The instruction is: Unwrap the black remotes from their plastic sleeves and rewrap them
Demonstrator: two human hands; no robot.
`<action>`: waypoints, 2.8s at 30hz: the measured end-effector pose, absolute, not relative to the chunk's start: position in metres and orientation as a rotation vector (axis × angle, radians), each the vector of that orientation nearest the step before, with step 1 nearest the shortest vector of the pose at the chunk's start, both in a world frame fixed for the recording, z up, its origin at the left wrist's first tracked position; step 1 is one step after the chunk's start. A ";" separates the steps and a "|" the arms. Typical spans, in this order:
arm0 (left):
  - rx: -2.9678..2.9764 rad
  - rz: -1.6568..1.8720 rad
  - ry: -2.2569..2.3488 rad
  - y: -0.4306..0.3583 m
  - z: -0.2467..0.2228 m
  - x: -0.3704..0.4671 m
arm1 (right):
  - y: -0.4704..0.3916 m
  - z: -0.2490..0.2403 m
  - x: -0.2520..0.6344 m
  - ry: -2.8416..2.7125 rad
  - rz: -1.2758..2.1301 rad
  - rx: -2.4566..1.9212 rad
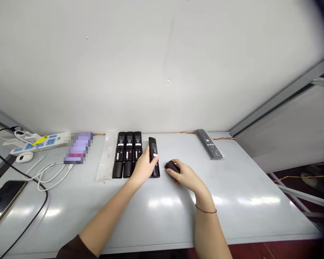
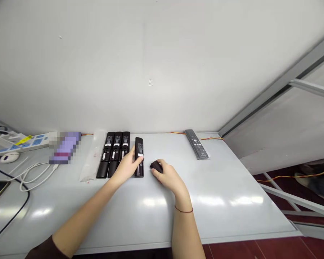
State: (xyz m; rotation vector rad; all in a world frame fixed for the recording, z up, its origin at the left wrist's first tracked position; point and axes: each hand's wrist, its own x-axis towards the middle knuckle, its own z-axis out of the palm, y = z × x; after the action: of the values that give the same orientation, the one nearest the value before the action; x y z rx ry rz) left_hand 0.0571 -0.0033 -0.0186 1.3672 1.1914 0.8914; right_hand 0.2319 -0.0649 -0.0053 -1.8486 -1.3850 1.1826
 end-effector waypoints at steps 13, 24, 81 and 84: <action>1.891 0.528 1.501 -0.019 -0.007 0.073 | -0.058 -0.014 0.222 -1.723 0.583 -2.068; 2.319 0.197 1.406 -0.027 0.000 0.062 | -0.058 -0.028 0.223 -1.753 0.430 -2.021; 2.710 0.454 1.610 -0.098 -0.041 -0.025 | -0.065 -0.018 0.185 -2.050 0.599 -1.471; 2.696 0.385 1.635 -0.100 -0.043 -0.024 | -0.064 -0.019 0.184 -2.051 0.587 -1.476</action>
State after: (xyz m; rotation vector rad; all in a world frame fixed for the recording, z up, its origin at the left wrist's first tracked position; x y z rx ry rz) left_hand -0.0242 -0.1000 -0.0430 2.6962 1.6345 0.3850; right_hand 0.1841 -0.0644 -0.0194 -1.4756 -2.0509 0.5869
